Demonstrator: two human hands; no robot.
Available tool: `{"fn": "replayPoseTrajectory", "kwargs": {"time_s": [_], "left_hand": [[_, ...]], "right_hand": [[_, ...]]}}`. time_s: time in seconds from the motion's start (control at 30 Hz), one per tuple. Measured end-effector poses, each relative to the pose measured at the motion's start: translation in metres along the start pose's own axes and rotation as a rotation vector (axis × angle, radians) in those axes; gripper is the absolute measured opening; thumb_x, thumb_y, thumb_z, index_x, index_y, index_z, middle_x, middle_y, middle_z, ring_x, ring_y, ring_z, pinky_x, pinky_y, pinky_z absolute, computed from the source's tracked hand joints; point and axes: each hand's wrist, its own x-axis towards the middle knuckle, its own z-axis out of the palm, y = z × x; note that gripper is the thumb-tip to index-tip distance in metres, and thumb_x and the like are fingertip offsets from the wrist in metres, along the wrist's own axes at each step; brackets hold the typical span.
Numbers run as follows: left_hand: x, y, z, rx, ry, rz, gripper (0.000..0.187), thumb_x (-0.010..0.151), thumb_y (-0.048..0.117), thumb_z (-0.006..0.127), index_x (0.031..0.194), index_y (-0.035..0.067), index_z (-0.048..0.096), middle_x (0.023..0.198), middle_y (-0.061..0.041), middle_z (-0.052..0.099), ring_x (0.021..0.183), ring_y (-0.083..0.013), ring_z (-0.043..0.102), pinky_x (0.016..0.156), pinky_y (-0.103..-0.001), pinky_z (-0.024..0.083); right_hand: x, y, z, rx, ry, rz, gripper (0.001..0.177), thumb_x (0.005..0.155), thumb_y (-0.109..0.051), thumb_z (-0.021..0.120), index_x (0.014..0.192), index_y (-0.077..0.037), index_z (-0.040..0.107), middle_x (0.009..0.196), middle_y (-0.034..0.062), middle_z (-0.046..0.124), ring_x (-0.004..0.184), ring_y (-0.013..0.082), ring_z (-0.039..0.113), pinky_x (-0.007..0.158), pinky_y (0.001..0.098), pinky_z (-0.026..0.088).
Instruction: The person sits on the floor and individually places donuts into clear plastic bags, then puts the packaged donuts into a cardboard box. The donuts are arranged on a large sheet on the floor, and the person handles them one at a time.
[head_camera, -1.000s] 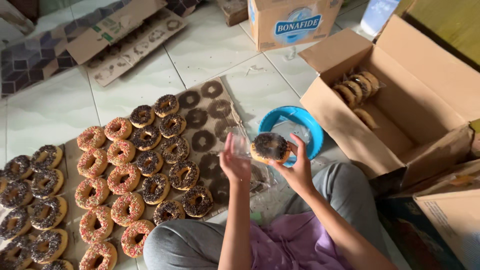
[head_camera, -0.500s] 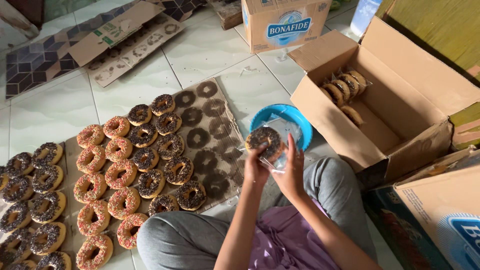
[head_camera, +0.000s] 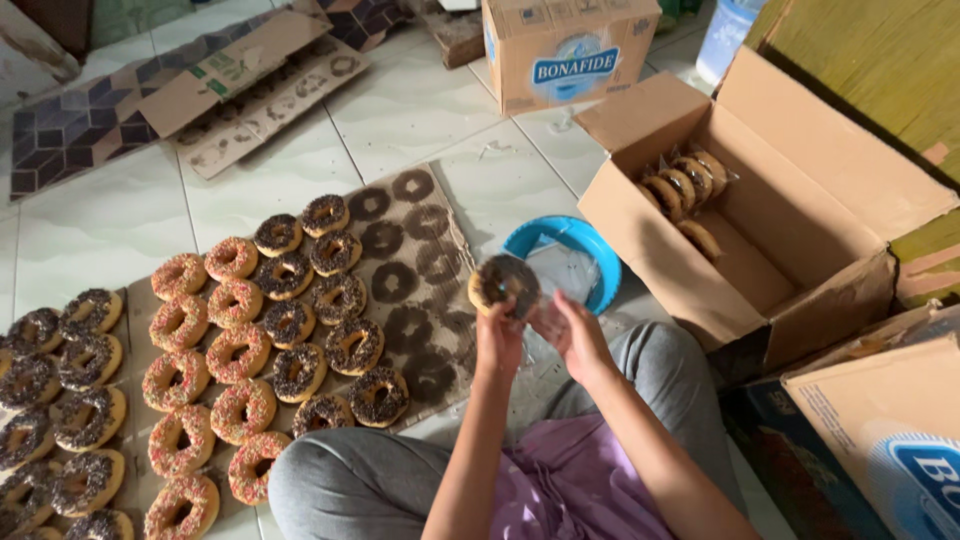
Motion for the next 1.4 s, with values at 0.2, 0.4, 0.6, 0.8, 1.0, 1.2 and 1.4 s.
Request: {"fn": "replayPoseTrajectory", "kwargs": {"time_s": [0.2, 0.4, 0.6, 0.8, 1.0, 1.2, 1.4], "left_hand": [[-0.009, 0.003, -0.004, 0.143, 0.419, -0.357, 0.083, 0.083, 0.043, 0.068, 0.153, 0.026, 0.027, 0.145, -0.011, 0.042, 0.141, -0.0408, 0.042, 0.109, -0.064, 0.039], [-0.004, 0.017, -0.003, -0.257, 0.202, -0.323, 0.094, 0.092, 0.080, 0.051, 0.152, 0.009, 0.038, 0.139, -0.025, 0.050, 0.127, -0.0483, 0.051, 0.102, -0.062, 0.048], [-0.006, 0.040, 0.024, -0.245, 0.089, -0.299, 0.099, 0.087, 0.085, 0.046, 0.149, 0.008, 0.041, 0.135, -0.020, 0.053, 0.116, -0.0470, 0.062, 0.091, -0.062, 0.056], [-0.004, 0.044, 0.042, -0.256, 0.137, -0.397, 0.103, 0.082, 0.087, 0.046, 0.146, 0.007, 0.043, 0.135, -0.022, 0.053, 0.118, -0.0536, 0.060, 0.090, -0.062, 0.057], [0.000, 0.031, 0.021, -0.230, 0.203, -0.433, 0.098, 0.081, 0.084, 0.051, 0.142, 0.008, 0.043, 0.132, -0.019, 0.051, 0.115, -0.0521, 0.061, 0.086, -0.062, 0.057], [0.002, 0.028, 0.003, -0.222, 0.228, -0.360, 0.100, 0.090, 0.085, 0.048, 0.150, 0.005, 0.038, 0.136, -0.029, 0.049, 0.118, -0.0470, 0.058, 0.093, -0.056, 0.055], [0.001, 0.076, -0.011, -0.389, 0.225, -0.294, 0.107, 0.085, 0.087, 0.039, 0.154, 0.005, 0.030, 0.143, -0.036, 0.043, 0.130, -0.0530, 0.048, 0.111, -0.063, 0.039]], "right_hand": [[-0.016, -0.014, 0.044, -0.720, 0.057, -0.392, 0.017, 0.098, -0.014, 0.063, 0.115, -0.008, 0.062, 0.105, 0.0115, 0.072, 0.099, 0.0229, 0.073, 0.086, 0.0391, 0.059], [-0.084, -0.029, 0.091, -1.365, -0.457, -1.124, 0.013, 0.094, -0.010, 0.071, 0.102, -0.003, 0.064, 0.119, 0.0251, 0.069, 0.107, 0.0322, 0.068, 0.088, 0.0375, 0.054], [-0.087, -0.033, 0.097, -1.396, -0.226, -0.312, 0.022, 0.089, -0.014, 0.072, 0.109, -0.007, 0.075, 0.060, 0.0138, 0.068, 0.049, 0.0174, 0.064, 0.048, 0.0334, 0.049], [-0.072, -0.022, 0.081, -1.477, -0.406, -0.463, 0.013, 0.085, -0.013, 0.077, 0.093, -0.004, 0.073, 0.064, 0.0098, 0.071, 0.053, 0.0159, 0.067, 0.051, 0.0325, 0.050], [-0.065, -0.018, 0.080, -1.507, -0.456, -0.398, 0.013, 0.079, -0.010, 0.077, 0.083, -0.001, 0.069, 0.063, 0.0113, 0.070, 0.053, 0.0193, 0.068, 0.052, 0.0342, 0.051], [-0.092, -0.052, 0.090, -1.341, -0.686, 0.055, 0.013, 0.085, -0.013, 0.070, 0.077, -0.005, 0.063, 0.064, 0.0054, 0.069, 0.054, 0.0152, 0.067, 0.049, 0.0325, 0.052], [-0.067, -0.049, 0.045, -0.677, -0.830, 0.482, 0.006, 0.094, -0.013, 0.067, 0.093, -0.007, 0.068, 0.091, 0.0067, 0.077, 0.076, 0.0145, 0.072, 0.069, 0.0282, 0.057]]}}
